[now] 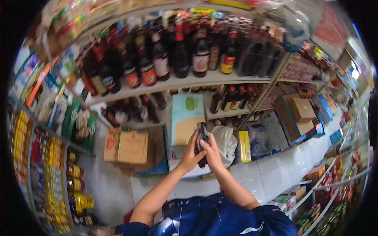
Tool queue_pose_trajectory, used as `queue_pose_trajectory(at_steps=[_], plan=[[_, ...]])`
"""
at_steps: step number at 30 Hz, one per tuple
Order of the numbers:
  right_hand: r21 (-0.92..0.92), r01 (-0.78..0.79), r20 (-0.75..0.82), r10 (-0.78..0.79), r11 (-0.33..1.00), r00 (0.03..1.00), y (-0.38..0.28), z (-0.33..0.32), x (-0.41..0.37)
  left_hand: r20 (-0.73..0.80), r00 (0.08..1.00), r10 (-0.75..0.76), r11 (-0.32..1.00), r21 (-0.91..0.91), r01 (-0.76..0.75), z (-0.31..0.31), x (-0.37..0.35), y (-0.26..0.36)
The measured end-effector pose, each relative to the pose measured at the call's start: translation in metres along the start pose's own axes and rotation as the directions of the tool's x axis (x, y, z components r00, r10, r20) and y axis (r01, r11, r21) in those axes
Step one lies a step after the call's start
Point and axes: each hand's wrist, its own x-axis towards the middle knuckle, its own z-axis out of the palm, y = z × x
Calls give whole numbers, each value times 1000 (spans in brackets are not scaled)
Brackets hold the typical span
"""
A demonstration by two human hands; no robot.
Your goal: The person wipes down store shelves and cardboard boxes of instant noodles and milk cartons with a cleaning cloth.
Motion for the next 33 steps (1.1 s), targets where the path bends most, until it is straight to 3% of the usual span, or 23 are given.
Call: queue_pose_trajectory(at_steps=[1,3,5,6,8,9,11,12,15,17,20,22,25,26,27,29,31,33], plan=[[-29,-76,43,77,997,996,3,12,-3,-151,986,-74,994,-94,60,1,-17,-11],[-224,-8,329,83,975,941,6,20,5,-297,933,-203,930,-357,89,-24,-23,9],[-398,226,521,16,889,854,-1,28,23,-456,880,-131,965,-261,8,-51,-25,3],[-571,540,585,-156,618,796,-3,31,34,-532,828,-174,957,-291,14,-63,-26,-4],[-736,602,511,-331,309,794,21,26,66,-613,752,-244,958,-271,90,-91,-31,-29],[-729,611,528,-314,308,789,31,25,74,-624,734,-267,962,-220,163,-104,-30,-35],[-859,494,510,-302,-134,805,42,29,86,-540,799,-263,949,-293,115,-113,-23,-46],[-878,464,478,-226,-116,849,43,32,87,-479,835,-271,950,-275,150,-112,-18,-50],[-886,451,464,-204,-108,862,42,36,87,-359,907,-219,970,-183,162,-88,6,-87],[-888,443,459,-182,-121,870,41,36,89,-348,874,-339,935,-230,271,-81,13,-101],[-893,433,448,-164,-121,879,39,36,91,-275,876,-397,901,-301,313,-79,10,-132],[-899,419,434,-148,-124,888,37,39,91,-371,870,-325,945,-93,314,-73,2,-175],[-907,405,418,-126,-120,900,36,40,93,-398,811,-428,903,-151,402,-75,3,-176],[-910,399,410,-117,-110,904,36,40,94,-400,777,-486,865,-92,494,-73,2,-191],[-914,389,402,-122,-118,907,35,40,94,-389,784,-484,867,-96,489,-71,-2,-213],[-920,382,389,-85,-87,917,34,41,95,-378,700,-605,773,-70,630,-63,-15,-271],[-922,379,385,-78,-81,919,33,42,95,-384,819,-427,861,105,498,-55,-40,-341],[-920,384,390,-75,-75,918,30,43,95,-391,806,-444,875,7,485,-48,-63,-406]])
